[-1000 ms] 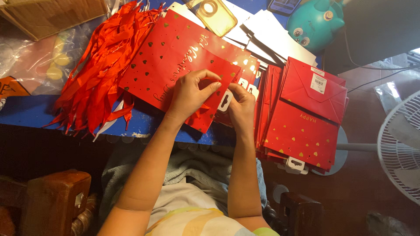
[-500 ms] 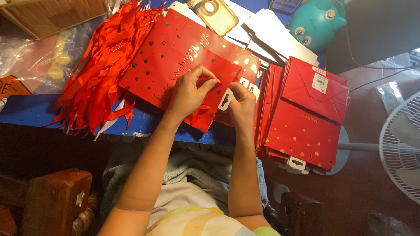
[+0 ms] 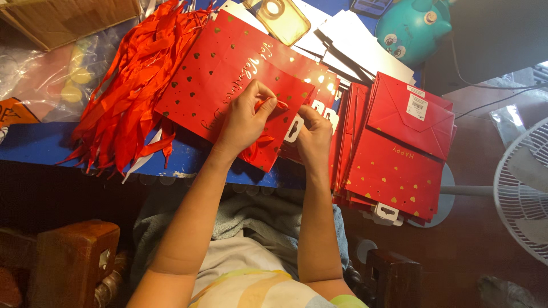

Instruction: The person assembles red gift bags by threading red ribbons through white plastic handles and folding the bag flaps. They repeat this process for multiple bags, stacking the finished ones on the table.

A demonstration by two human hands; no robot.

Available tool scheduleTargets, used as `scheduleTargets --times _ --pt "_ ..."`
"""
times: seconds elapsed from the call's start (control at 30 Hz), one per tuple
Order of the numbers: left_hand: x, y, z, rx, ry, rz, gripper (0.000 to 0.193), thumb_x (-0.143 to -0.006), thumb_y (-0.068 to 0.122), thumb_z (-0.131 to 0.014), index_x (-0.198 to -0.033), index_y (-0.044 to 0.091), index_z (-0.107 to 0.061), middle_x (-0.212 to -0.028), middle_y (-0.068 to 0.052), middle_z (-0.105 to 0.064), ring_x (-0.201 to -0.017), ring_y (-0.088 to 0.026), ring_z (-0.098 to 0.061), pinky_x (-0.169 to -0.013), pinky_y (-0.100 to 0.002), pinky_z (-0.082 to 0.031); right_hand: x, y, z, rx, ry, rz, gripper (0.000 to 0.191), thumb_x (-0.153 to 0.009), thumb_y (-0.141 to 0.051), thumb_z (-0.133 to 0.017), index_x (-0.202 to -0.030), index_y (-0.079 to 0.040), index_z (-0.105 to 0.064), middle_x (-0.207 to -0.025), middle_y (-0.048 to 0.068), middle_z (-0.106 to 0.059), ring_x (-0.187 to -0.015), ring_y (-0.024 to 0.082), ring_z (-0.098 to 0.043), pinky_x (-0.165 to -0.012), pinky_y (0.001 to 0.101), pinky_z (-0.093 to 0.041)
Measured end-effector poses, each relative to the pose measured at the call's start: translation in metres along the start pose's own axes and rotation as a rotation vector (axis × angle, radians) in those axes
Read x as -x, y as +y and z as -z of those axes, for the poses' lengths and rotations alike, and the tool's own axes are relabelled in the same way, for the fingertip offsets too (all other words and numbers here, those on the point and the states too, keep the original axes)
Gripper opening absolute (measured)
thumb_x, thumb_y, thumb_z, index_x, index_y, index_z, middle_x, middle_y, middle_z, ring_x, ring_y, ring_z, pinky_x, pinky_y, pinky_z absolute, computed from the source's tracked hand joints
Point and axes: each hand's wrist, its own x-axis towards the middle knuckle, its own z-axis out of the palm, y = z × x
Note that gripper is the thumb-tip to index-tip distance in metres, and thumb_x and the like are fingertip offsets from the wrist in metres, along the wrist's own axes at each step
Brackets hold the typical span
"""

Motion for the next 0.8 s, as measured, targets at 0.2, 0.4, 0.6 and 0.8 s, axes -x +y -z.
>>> scheduleTargets --times 0.2,0.4,0.6,0.8 --pt "-0.033 0.015 0.048 0.377 -0.048 0.260 0.017 -0.105 0.022 -0.061 -0.109 0.006 -0.057 -0.103 -0.003 -0.071 -0.094 -0.015 -0.072 -0.077 -0.031 -0.057 -0.014 -0.001 -0.005 -0.024 0.002 0.009 0.023 -0.092 -0.005 -0.070 -0.112 0.003 -0.074 -0.097 0.006 -0.077 -0.086 0.008 -0.070 -0.074 0.0239 -0.056" --pt "-0.008 0.059 0.123 -0.645 0.631 -0.536 0.017 -0.111 0.007 -0.066 -0.122 0.002 -0.054 -0.116 -0.015 -0.063 -0.110 -0.028 -0.064 -0.102 -0.037 -0.052 -0.019 0.001 -0.015 -0.019 0.020 0.029 0.024 -0.091 -0.003 -0.067 -0.113 0.003 -0.074 -0.098 0.006 -0.077 -0.087 0.008 -0.070 -0.076 0.0237 -0.058" --pt "0.031 0.061 0.044 -0.374 -0.131 -0.144 0.021 -0.089 0.022 -0.079 -0.104 0.012 -0.070 -0.086 -0.006 -0.069 -0.079 -0.023 -0.070 -0.071 -0.036 -0.054 -0.027 0.004 -0.015 -0.086 -0.012 0.032 0.024 -0.091 -0.001 -0.066 -0.113 0.004 -0.073 -0.100 0.006 -0.076 -0.088 0.009 -0.070 -0.076 0.0242 -0.057" --pt "0.031 0.046 0.022 -0.551 -0.074 -0.203 0.040 -0.078 0.023 -0.082 -0.106 0.006 -0.060 -0.096 -0.009 -0.067 -0.094 -0.031 -0.064 -0.081 -0.043 -0.051 -0.026 0.003 -0.008 -0.104 -0.097 -0.029 0.026 -0.097 -0.006 -0.064 -0.121 0.003 -0.068 -0.103 0.007 -0.076 -0.090 0.011 -0.070 -0.078 0.0259 -0.057"
